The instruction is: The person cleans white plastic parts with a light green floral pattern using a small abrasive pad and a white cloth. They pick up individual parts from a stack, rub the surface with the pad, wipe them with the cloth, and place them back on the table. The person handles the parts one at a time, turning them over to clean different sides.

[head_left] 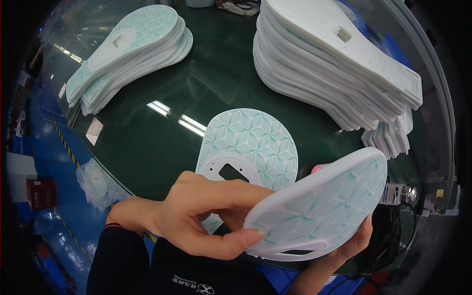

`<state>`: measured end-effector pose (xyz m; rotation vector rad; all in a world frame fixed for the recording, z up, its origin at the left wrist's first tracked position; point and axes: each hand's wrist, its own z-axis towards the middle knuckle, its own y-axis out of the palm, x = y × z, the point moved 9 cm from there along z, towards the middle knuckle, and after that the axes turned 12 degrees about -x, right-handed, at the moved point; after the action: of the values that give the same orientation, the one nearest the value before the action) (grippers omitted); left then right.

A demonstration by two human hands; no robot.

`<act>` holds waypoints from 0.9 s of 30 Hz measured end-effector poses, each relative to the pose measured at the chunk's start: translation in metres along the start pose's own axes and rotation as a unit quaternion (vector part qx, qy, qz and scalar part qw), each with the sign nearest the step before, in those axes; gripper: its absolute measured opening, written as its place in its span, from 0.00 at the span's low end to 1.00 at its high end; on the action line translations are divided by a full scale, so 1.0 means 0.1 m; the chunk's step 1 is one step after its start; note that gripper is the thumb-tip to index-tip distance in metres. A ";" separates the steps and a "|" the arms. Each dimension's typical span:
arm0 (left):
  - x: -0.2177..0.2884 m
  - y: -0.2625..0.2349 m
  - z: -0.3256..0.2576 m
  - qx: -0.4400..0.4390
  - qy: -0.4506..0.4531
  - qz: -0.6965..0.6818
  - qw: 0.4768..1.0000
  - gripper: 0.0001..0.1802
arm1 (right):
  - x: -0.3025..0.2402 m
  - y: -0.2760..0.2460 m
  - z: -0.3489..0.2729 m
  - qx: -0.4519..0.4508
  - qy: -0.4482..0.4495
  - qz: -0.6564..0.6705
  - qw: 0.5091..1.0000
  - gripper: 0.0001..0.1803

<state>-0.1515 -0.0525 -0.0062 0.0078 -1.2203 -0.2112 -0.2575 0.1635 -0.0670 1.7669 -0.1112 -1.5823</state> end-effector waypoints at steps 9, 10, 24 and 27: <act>0.03 0.04 0.00 -0.049 0.045 0.011 0.998 0.20 | 0.02 -0.01 -0.01 -0.005 0.009 0.017 1.000 0.34; 0.03 0.04 0.00 -0.047 0.046 0.009 0.998 0.20 | 0.02 0.01 -0.01 -0.009 0.010 0.013 1.000 0.34; -0.02 0.04 0.00 -0.040 -0.013 0.030 0.999 0.17 | 0.06 -0.04 -0.08 0.012 0.032 -0.025 0.999 0.35; -0.02 0.06 -0.01 -0.051 0.008 0.048 0.998 0.19 | 0.13 0.02 -0.07 -0.012 0.044 0.025 0.999 0.35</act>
<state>-0.1501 -0.0461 -0.0072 -0.1366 -1.1904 -0.1887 -0.2473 0.1589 -0.0764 1.7973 -0.0937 -1.4628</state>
